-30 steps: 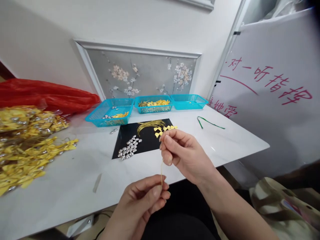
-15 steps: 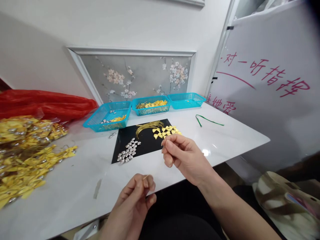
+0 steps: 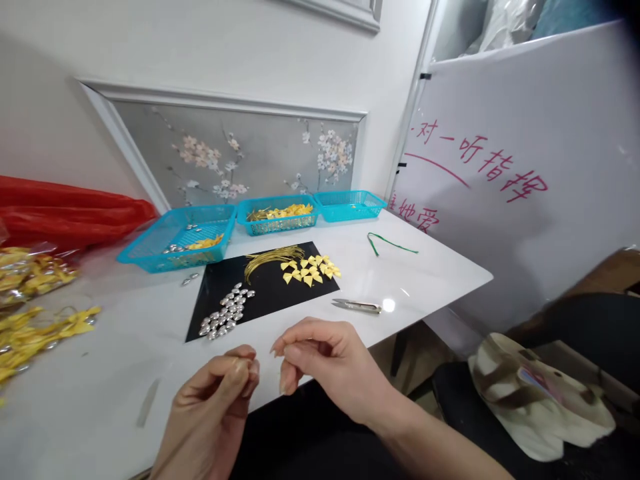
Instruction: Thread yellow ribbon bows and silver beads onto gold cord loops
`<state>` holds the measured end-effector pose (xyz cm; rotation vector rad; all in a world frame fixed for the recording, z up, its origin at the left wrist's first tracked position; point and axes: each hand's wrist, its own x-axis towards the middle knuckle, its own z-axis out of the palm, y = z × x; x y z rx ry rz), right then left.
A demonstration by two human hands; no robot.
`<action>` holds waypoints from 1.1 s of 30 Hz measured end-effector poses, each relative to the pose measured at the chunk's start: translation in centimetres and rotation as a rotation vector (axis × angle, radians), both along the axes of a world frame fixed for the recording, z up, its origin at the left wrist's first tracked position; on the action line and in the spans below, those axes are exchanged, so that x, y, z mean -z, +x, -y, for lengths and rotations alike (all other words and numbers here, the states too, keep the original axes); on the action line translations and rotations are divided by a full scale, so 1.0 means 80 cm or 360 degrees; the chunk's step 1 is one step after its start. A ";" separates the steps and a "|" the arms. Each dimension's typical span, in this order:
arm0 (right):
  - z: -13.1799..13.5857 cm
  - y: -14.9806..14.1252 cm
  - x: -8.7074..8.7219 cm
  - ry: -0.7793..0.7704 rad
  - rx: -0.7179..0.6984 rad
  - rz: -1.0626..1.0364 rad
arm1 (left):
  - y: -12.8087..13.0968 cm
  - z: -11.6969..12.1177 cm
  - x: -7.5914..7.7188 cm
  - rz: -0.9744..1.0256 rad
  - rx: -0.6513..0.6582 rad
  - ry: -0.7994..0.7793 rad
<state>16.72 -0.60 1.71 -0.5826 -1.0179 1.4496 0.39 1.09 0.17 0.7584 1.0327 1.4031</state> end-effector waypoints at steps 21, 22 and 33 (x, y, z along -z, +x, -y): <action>-0.011 -0.007 -0.015 0.0050 -0.0053 -0.0079 | 0.005 0.017 -0.008 -0.0571 0.0590 0.0210; -0.010 -0.007 -0.016 0.0051 -0.0052 -0.0076 | 0.004 0.018 -0.009 -0.0537 0.0550 0.0201; -0.006 -0.004 -0.006 0.0030 -0.0039 0.0064 | -0.003 0.018 -0.017 -0.0415 0.0314 0.0187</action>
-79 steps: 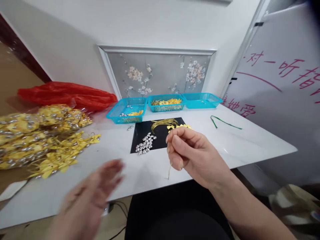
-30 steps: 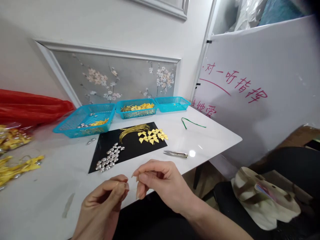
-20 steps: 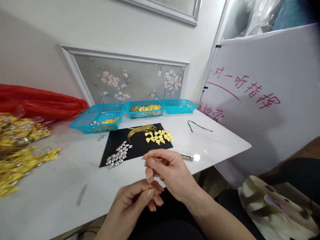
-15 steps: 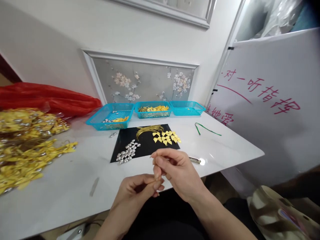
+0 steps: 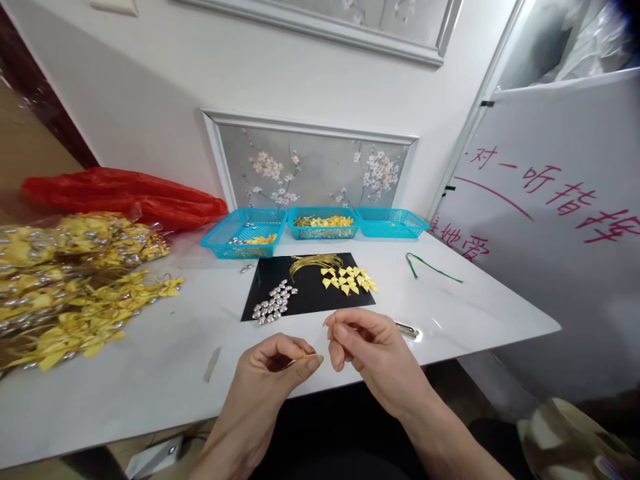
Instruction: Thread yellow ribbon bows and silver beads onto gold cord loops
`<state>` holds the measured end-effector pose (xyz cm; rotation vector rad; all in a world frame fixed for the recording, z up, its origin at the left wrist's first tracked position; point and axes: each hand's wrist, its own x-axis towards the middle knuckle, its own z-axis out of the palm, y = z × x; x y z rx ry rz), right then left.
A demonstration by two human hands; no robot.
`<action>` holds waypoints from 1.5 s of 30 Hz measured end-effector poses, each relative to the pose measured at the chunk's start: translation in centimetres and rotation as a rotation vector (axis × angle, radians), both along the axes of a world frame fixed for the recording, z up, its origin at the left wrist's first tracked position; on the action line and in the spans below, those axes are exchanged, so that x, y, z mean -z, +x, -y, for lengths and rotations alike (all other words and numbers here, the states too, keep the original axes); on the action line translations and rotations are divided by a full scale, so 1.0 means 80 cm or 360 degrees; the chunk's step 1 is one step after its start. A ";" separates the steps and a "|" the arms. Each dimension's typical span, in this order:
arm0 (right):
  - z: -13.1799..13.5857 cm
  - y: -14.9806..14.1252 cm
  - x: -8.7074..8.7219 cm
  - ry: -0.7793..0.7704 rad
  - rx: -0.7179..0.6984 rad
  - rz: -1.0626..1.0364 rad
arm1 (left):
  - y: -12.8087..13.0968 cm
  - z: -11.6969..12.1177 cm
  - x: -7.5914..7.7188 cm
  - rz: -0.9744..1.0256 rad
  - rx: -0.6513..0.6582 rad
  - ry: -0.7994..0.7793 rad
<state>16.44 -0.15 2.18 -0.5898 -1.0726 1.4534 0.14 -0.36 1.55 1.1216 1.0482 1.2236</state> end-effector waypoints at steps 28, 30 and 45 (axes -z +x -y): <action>-0.006 0.054 0.006 -0.0021 0.0329 0.0111 | 0.001 0.007 -0.003 -0.0230 0.0067 -0.0097; -0.006 0.057 0.005 -0.0021 0.0349 0.0103 | 0.001 0.008 -0.003 -0.0252 0.0098 -0.0096; -0.014 0.094 0.032 -0.0121 0.0509 0.0326 | 0.042 -0.008 0.018 -0.0280 0.0031 0.0008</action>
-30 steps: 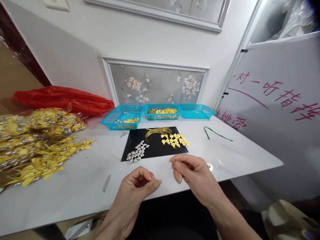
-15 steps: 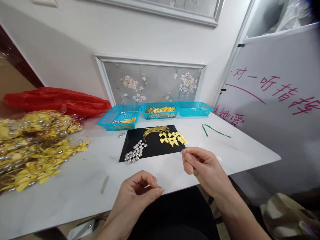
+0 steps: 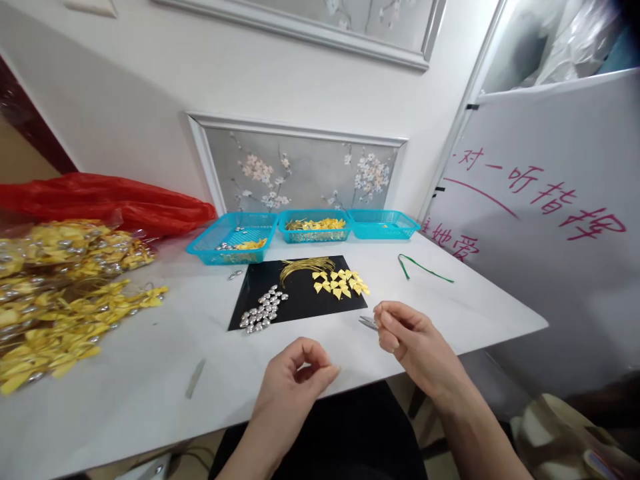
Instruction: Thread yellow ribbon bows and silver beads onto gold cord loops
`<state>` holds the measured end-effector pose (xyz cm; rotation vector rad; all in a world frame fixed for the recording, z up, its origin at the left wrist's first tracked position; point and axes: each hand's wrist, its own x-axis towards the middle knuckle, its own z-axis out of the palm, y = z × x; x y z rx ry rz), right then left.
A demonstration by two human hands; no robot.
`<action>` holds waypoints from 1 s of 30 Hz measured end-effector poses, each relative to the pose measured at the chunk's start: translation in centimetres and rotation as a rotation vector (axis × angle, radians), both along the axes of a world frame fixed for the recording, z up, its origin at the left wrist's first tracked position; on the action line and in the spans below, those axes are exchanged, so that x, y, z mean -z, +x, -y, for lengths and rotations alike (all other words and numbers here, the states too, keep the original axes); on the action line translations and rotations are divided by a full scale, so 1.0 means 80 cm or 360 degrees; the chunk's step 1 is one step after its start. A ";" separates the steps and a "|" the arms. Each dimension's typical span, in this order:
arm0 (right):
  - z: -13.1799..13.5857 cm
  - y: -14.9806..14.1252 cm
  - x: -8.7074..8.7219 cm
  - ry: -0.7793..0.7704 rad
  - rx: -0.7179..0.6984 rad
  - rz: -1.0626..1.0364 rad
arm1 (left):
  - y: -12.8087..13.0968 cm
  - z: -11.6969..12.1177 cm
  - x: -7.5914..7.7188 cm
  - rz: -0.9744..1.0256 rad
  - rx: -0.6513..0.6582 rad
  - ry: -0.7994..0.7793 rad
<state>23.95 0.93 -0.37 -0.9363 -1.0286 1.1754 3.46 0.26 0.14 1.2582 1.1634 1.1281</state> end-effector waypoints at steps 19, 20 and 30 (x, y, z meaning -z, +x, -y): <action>-0.156 0.039 0.028 -0.0220 0.0314 0.1957 | -0.014 0.000 0.004 0.0042 -0.0263 -0.0158; -0.156 0.040 0.030 -0.0198 0.0326 0.2003 | -0.015 0.000 0.005 0.0036 -0.0259 -0.0171; -0.072 0.006 0.012 0.0506 0.0358 0.2162 | 0.006 -0.017 -0.001 0.0245 -0.0206 -0.0164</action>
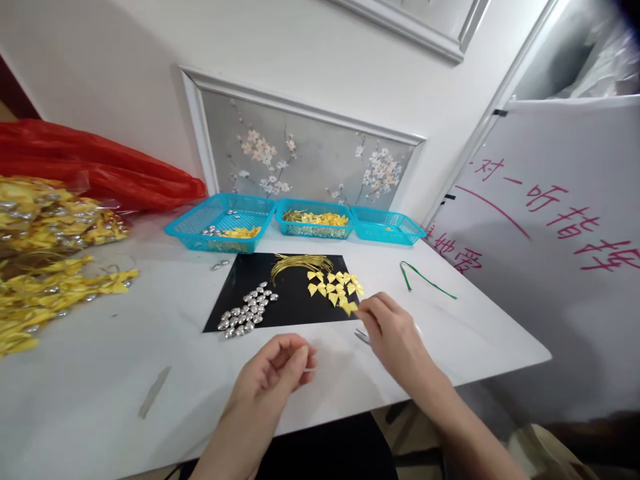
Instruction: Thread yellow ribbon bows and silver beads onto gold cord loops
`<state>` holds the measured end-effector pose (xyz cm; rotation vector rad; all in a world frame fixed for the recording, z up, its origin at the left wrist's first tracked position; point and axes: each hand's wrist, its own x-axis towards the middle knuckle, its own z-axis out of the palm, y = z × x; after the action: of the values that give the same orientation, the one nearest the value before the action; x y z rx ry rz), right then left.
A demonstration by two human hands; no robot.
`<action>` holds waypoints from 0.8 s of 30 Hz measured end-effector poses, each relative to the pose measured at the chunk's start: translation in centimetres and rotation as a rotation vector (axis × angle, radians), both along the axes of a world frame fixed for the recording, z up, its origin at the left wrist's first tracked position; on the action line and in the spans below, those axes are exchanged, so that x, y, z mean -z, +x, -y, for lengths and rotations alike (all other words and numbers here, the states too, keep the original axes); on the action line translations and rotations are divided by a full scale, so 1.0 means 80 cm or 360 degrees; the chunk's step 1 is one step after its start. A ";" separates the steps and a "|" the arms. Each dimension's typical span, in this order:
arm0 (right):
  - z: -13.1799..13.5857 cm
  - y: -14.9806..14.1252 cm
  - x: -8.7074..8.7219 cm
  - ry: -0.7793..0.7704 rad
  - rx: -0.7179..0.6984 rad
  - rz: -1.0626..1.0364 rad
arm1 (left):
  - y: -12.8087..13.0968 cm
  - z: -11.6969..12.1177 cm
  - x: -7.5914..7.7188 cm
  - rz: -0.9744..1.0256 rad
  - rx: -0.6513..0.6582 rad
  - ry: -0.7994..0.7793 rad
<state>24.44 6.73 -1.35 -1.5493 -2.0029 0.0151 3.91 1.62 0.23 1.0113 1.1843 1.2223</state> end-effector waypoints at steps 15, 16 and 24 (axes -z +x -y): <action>0.090 -0.057 -0.015 0.0050 -0.0564 -0.1079 | -0.027 0.013 -0.002 -0.0061 0.0126 0.0055; 0.094 -0.057 -0.014 -0.0024 -0.0536 -0.1248 | -0.027 0.018 -0.004 -0.0029 0.0117 0.0033; 0.116 -0.070 -0.023 -0.0273 -0.0603 -0.1703 | -0.024 0.036 -0.033 0.0673 -0.0105 -0.0510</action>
<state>18.85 -2.53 0.45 -0.8779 -1.3661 0.9684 1.97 -1.29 2.85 0.4498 1.0382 1.1779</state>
